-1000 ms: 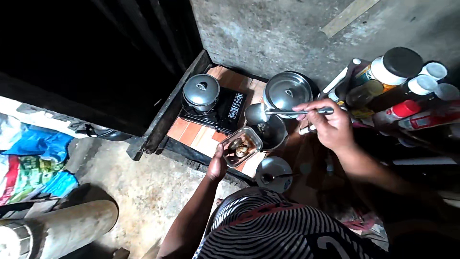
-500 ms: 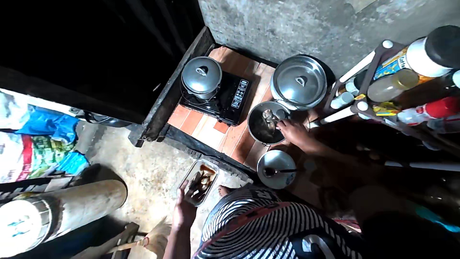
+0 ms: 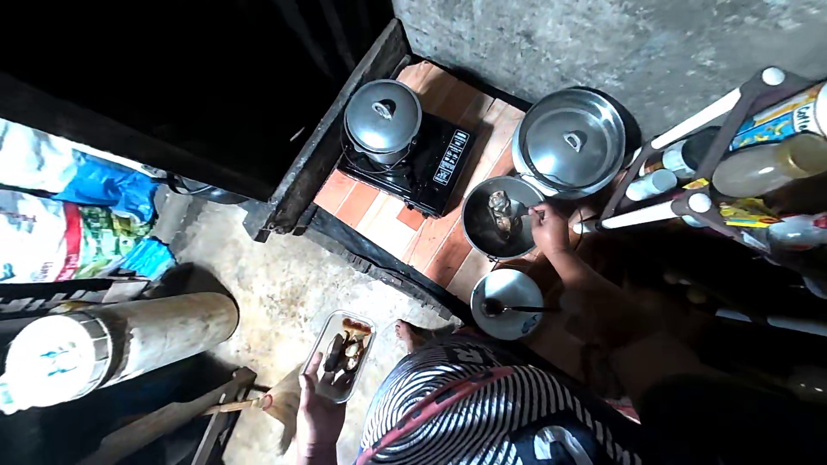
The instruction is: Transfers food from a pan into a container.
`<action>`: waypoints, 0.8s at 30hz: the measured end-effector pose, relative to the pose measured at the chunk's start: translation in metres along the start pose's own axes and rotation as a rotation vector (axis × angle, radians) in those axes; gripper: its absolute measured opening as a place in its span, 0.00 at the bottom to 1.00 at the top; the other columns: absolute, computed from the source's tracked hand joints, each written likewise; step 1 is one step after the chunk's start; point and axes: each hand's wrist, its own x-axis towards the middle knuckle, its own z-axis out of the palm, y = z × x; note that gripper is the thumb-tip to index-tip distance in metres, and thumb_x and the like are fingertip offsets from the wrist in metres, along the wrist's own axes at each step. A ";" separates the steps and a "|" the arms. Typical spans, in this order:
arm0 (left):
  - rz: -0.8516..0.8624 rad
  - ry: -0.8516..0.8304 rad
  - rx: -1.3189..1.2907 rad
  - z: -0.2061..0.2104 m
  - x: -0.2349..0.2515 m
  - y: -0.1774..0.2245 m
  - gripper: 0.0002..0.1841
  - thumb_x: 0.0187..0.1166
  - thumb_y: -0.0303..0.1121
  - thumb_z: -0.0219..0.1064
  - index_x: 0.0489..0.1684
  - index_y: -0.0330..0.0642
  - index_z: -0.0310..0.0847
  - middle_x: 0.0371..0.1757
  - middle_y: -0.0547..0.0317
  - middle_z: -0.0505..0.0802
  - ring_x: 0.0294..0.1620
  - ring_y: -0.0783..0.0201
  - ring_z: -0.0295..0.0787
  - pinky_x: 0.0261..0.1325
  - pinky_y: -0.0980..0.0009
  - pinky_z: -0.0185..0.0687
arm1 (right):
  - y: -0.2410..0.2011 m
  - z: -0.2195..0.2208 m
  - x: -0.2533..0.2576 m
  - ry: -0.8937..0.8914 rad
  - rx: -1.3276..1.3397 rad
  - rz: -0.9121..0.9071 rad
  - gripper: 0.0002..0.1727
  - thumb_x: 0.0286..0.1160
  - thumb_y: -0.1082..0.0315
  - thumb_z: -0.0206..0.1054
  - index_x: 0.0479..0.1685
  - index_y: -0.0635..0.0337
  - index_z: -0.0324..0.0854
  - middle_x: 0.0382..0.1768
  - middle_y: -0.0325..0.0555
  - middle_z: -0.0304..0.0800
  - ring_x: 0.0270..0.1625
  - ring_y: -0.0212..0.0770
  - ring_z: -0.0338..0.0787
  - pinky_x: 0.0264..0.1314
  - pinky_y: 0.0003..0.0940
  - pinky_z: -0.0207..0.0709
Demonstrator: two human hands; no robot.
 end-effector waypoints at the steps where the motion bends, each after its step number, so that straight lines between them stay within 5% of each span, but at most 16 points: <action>1: -0.001 0.010 0.002 0.000 0.000 0.000 0.30 0.92 0.55 0.28 0.86 0.51 0.54 0.60 0.54 0.92 0.54 0.56 0.94 0.54 0.55 0.92 | 0.000 0.001 0.004 0.012 0.082 0.074 0.18 0.88 0.64 0.62 0.62 0.73 0.82 0.56 0.68 0.90 0.60 0.63 0.91 0.70 0.60 0.79; 6: 0.000 0.001 -0.006 0.000 0.000 0.002 0.28 0.91 0.55 0.34 0.83 0.51 0.56 0.59 0.53 0.93 0.52 0.55 0.95 0.52 0.55 0.92 | 0.002 0.012 0.019 0.027 0.371 0.218 0.17 0.88 0.66 0.61 0.63 0.71 0.82 0.56 0.63 0.92 0.53 0.49 0.94 0.65 0.46 0.85; 11: -0.019 0.001 0.015 0.003 0.003 0.004 0.29 0.92 0.53 0.27 0.84 0.52 0.55 0.58 0.53 0.93 0.51 0.54 0.95 0.51 0.56 0.92 | 0.005 -0.005 0.023 0.101 0.532 0.282 0.17 0.91 0.67 0.57 0.64 0.71 0.80 0.56 0.57 0.92 0.47 0.42 0.96 0.59 0.39 0.88; 24: -0.029 -0.116 0.112 0.024 0.025 0.011 0.29 0.94 0.52 0.28 0.87 0.48 0.52 0.59 0.49 0.93 0.50 0.54 0.95 0.53 0.57 0.92 | 0.005 -0.032 0.027 0.155 0.658 0.352 0.16 0.91 0.66 0.58 0.65 0.70 0.76 0.52 0.53 0.93 0.43 0.37 0.96 0.53 0.34 0.90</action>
